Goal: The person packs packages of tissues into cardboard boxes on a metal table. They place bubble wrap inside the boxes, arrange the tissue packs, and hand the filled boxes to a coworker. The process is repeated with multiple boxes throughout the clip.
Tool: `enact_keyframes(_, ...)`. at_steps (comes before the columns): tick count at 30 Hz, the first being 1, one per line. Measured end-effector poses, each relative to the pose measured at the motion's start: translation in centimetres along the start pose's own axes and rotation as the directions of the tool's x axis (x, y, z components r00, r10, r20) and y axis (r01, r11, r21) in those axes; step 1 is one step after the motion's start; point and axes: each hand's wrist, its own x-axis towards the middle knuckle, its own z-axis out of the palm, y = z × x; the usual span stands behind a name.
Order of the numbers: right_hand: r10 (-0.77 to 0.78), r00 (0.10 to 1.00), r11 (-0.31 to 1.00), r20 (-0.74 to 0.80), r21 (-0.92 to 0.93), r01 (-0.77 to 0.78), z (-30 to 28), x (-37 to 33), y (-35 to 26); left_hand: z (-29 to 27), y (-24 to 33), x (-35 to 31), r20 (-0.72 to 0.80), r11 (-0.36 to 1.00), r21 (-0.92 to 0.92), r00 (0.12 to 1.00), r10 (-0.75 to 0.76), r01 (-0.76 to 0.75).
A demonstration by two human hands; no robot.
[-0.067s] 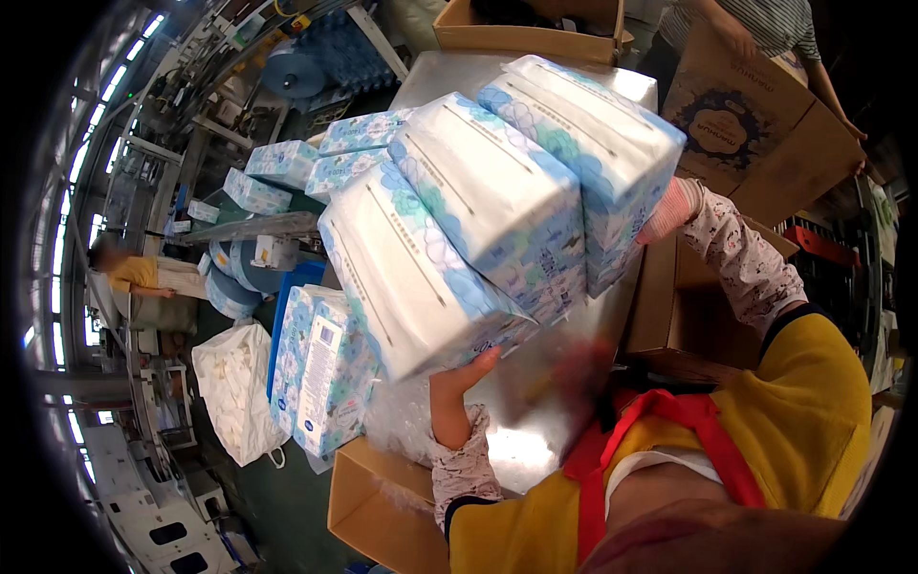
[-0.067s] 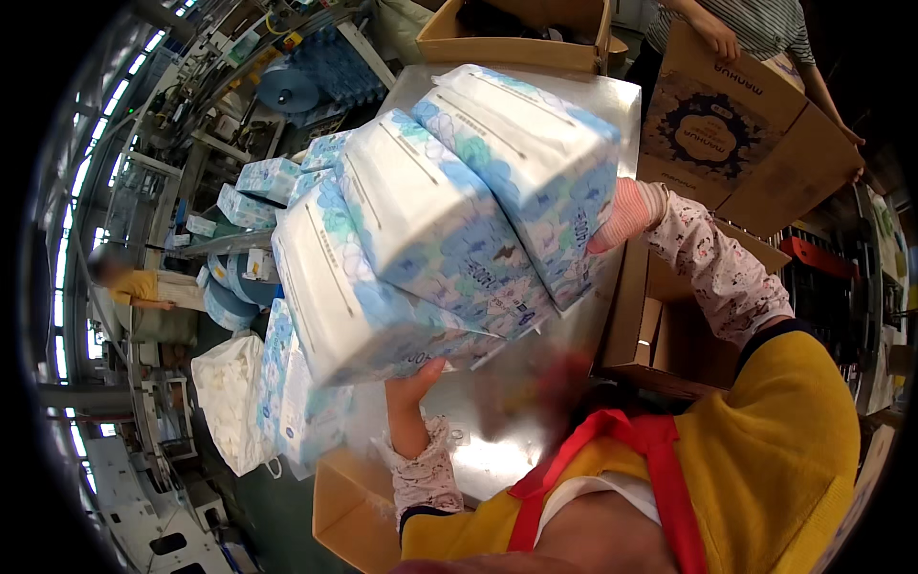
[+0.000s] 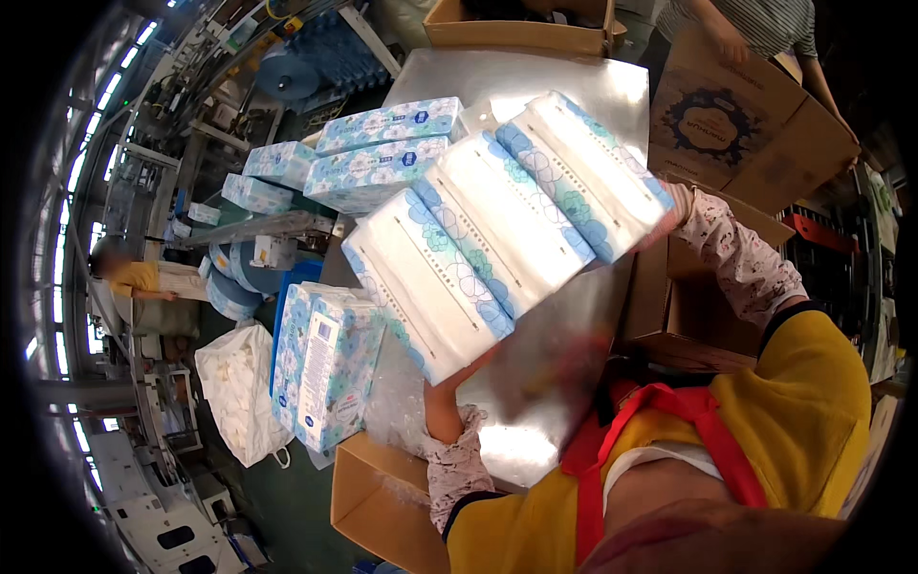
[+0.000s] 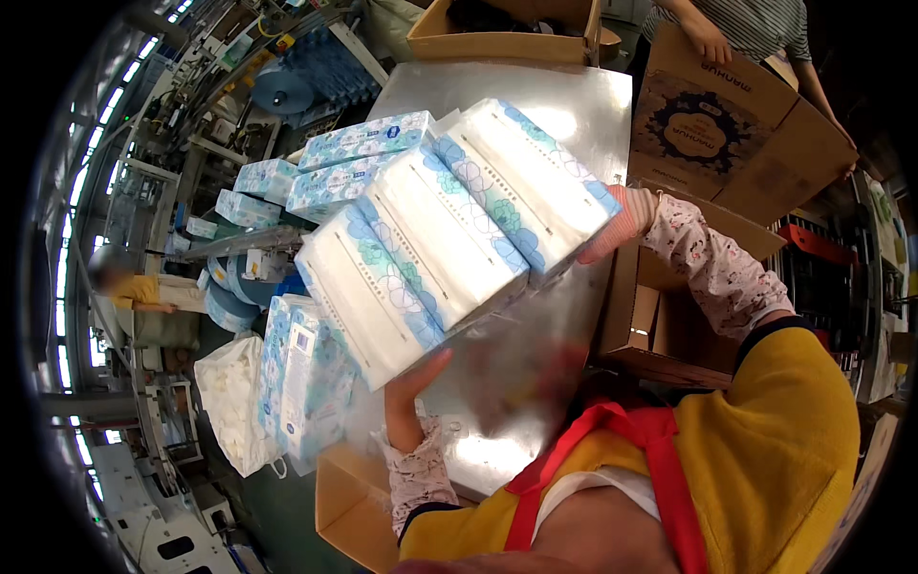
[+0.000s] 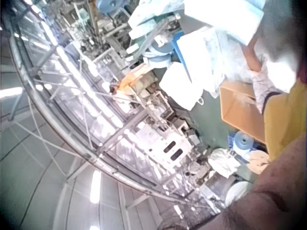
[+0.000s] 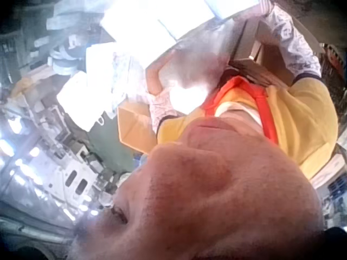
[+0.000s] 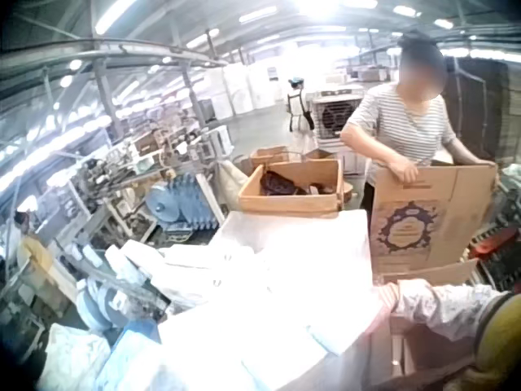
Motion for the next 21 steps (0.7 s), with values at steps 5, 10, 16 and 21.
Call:
enact_keyframes(5,0.354,0.93,0.913,0.097,0.181,-0.366,-0.9,2.6,-2.5,-0.3,1.2,2.7,-0.031,0.924,-0.233,0.947,-0.319,0.304)
enact_keyframes(10,0.325,0.939,0.913,0.11,0.224,-0.342,-0.9,4.2,-2.7,-1.9,0.1,2.7,-0.158,0.936,-0.279,0.951,-0.267,0.216)
enact_keyframes(16,0.27,0.963,0.944,-0.01,0.198,-0.263,-0.2,4.6,-2.2,-1.3,0.9,4.3,-0.12,0.948,-0.177,0.95,-0.287,0.264)
enact_keyframes(21,0.254,0.959,0.892,-0.126,0.415,-0.182,1.3,1.3,-5.1,0.7,0.5,1.9,-0.177,0.987,0.01,0.972,-0.157,0.161)
